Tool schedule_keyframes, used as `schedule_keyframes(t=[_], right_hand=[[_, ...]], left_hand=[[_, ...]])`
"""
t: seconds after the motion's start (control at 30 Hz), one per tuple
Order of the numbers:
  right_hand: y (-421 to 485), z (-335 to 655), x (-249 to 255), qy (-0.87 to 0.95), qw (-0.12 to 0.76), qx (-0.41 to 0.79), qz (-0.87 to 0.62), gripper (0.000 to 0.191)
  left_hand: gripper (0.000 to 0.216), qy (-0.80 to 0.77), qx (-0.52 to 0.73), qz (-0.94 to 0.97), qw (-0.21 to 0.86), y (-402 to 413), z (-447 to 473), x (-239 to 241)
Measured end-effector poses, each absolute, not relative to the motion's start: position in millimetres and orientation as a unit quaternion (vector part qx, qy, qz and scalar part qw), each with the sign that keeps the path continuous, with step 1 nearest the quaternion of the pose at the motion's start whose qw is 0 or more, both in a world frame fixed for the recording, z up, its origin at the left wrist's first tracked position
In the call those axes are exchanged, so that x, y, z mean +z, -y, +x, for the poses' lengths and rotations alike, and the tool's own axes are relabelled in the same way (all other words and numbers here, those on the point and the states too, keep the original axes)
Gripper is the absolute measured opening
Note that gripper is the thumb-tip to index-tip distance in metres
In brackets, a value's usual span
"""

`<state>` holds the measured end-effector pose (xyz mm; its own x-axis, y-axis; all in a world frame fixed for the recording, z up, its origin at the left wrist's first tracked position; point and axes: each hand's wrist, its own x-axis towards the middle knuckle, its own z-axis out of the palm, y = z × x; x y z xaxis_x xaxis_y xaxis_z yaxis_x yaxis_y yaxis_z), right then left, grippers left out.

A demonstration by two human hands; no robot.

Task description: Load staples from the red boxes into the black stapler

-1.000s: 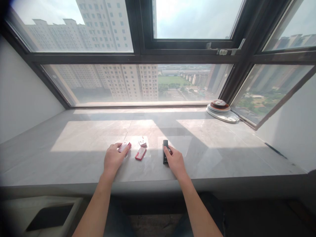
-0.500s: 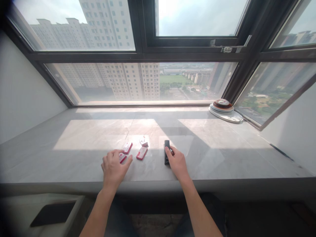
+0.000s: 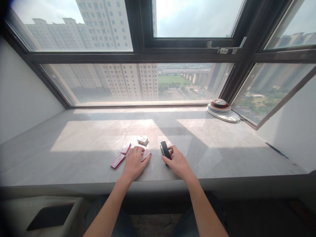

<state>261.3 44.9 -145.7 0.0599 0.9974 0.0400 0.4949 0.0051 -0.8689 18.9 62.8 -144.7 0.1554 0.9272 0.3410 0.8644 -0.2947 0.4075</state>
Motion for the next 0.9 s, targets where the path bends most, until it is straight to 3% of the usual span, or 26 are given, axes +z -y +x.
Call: schedule_keyframes(t=[0.1,0.2,0.3,0.43,0.53,0.7,0.9], right_hand=[[-46.7,272.1,-134.9,0.635,0.372,0.31,-0.602,0.036],[-53.7,275.5,-121.2,0.694,0.348,0.288,-0.561,0.026],[-61.4,268.0,-109.3,0.733,0.313,0.274,-0.538,0.026],[-64.4,240.2,-101.0,0.763,0.288,0.261,-0.516,0.034],[-62.9,207.7,-101.5,0.77,0.296,0.248,-0.508,0.025],[-67.8,163.5,-109.2,0.715,0.353,0.191,-0.573,0.022],[-68.0,174.1,-108.1,0.586,0.539,0.27,-0.541,0.029]], left_hand=[[0.035,-0.508,0.255,0.816,0.101,-45.7,15.3,-143.9],[0.052,-0.455,0.244,0.846,0.134,-34.7,13.5,-141.8],[0.068,-0.447,0.238,0.85,0.143,-33.1,11.3,-140.4],[0.065,-0.446,0.237,0.851,0.148,-32.9,5.8,-141.8],[0.07,-0.455,0.237,0.845,0.15,-29.3,0.2,-144.1],[0.076,-0.468,0.234,0.838,0.156,-26.4,-8.4,-142.6],[0.062,-0.478,0.224,0.836,0.147,-30.1,-13.9,-144.8]])
